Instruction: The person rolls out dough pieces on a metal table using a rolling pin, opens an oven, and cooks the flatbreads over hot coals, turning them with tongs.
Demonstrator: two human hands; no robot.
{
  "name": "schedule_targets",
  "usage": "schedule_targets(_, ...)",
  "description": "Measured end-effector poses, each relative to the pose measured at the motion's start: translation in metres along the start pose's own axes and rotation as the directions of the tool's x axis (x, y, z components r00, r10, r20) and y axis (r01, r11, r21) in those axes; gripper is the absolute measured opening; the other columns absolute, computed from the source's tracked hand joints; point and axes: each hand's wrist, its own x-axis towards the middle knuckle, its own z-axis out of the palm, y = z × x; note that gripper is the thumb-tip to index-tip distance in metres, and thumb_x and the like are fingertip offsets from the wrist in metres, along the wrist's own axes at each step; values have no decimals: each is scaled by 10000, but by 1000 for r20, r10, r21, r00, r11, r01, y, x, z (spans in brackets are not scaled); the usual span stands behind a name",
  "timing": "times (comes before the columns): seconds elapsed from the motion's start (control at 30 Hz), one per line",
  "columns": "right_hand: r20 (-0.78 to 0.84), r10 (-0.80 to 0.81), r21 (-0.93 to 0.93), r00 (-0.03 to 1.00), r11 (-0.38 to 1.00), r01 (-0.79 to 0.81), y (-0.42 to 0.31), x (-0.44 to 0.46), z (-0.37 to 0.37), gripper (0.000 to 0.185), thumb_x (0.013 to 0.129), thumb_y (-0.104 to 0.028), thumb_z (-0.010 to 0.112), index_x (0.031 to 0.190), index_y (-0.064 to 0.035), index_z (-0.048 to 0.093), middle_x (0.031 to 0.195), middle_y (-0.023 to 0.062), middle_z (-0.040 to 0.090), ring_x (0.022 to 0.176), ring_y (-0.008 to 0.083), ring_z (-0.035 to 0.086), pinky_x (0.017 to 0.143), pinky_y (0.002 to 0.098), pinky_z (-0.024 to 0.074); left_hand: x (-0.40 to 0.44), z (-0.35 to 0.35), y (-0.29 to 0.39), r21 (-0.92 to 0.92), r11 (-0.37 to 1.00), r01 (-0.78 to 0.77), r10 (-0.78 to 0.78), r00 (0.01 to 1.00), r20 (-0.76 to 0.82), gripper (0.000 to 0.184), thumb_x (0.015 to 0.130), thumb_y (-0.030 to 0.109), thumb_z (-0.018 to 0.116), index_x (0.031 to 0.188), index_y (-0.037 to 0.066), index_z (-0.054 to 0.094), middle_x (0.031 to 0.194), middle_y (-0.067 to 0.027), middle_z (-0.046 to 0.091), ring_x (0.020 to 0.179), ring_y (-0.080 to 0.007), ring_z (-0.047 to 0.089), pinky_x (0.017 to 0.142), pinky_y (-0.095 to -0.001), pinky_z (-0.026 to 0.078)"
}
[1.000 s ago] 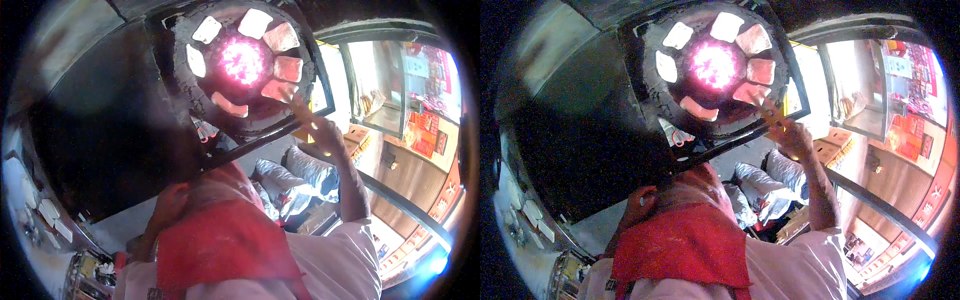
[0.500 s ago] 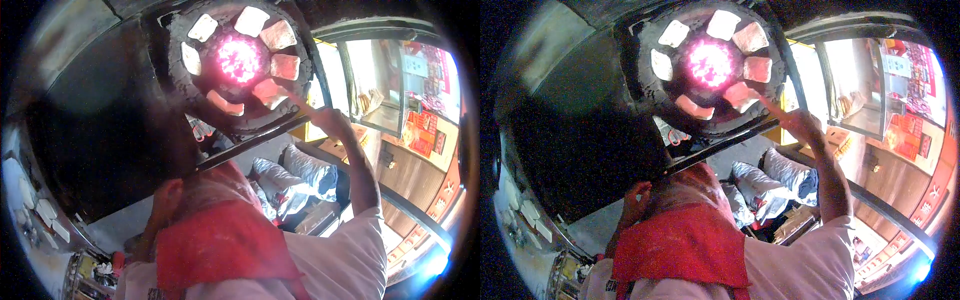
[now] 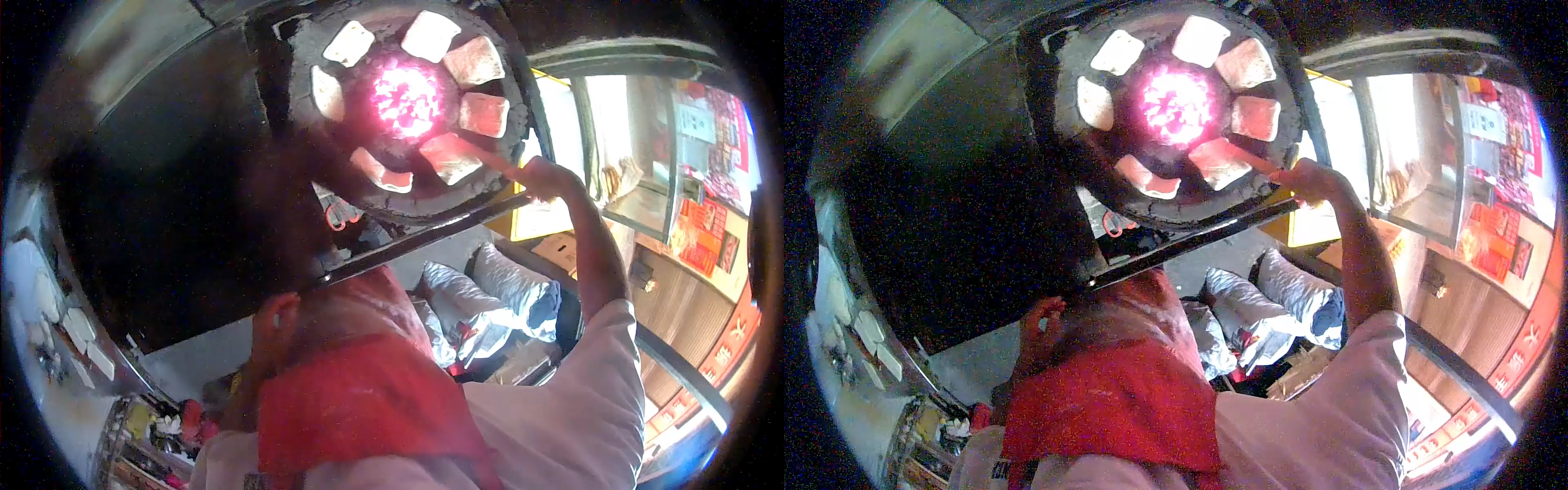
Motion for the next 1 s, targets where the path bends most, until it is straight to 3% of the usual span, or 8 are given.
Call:
schedule_targets(0.03,88,-403,-179,911,893,413,2,12,0,659,981,-617,581,996,26,724,718,104,696,549,177,645,492,332,520,-5,1,-2,10,1000,22,-22,1000,-14,301,1001,141,600,1269,21,665,1148,-143,743,1064,-243,711,952,-379,546)
schedule_targets(0.2,192,-112,259,975,964,60,-3,22,16,517,978,-547,619,874,-47,702,716,61,683,600,149,657,503,313,517,-11,5,9,-24,1000,2,-3,1000,-24,315,1008,150,600,1290,21,651,1166,-132,739,1073,-245,708,972,-386,537)
schedule_targets(0.37,227,-562,-546,795,603,582,26,-22,46,281,898,-129,674,1157,-37,618,852,126,747,759,265,747,662,397,598,-1,13,17,-123,992,17,-20,1000,-23,288,999,148,626,1251,15,670,1139,-157,740,1082,-257,702,967,-372,531)
schedule_targets(0.43,74,-373,383,925,867,318,62,-20,84,253,922,-167,703,1119,-26,632,830,105,734,751,245,734,675,375,584,7,12,20,-123,992,-3,1,1000,-11,284,1000,153,628,1245,16,674,1140,-157,739,1081,-258,702,971,-373,529)
schedule_targets(0.57,-5,-641,-379,768,712,591,32,-70,108,297,957,-292,761,1022,-13,684,806,61,713,723,169,710,598,351,552,11,10,21,-136,990,42,-41,999,9,272,998,152,629,1228,16,683,1146,-151,734,1081,-253,698,985,-372,522)
schedule_targets(0.63,-21,-274,478,962,842,250,59,-44,140,217,782,-59,756,986,-68,682,824,80,689,742,234,700,668,341,534,11,6,18,-155,987,45,-44,999,11,274,996,148,629,1231,19,682,1153,-145,731,1091,-246,691,993,-370,516)
schedule_targets(0.87,32,-426,-143,904,893,426,-18,-104,93,192,939,-180,752,992,-6,690,851,144,742,799,211,755,640,377,594,3,-7,7,-131,986,104,-103,995,18,292,980,127,634,1256,38,675,1179,-116,723,1122,-219,667,1024,-361,497)
schedule_targets(1.0,9,-229,432,973,879,203,27,-83,112,255,903,-245,757,949,-6,683,917,197,753,891,260,762,710,417,598,4,-12,9,-145,985,93,-91,996,23,295,974,127,645,1255,42,675,1176,-111,726,1116,-217,673,1022,-360,501)
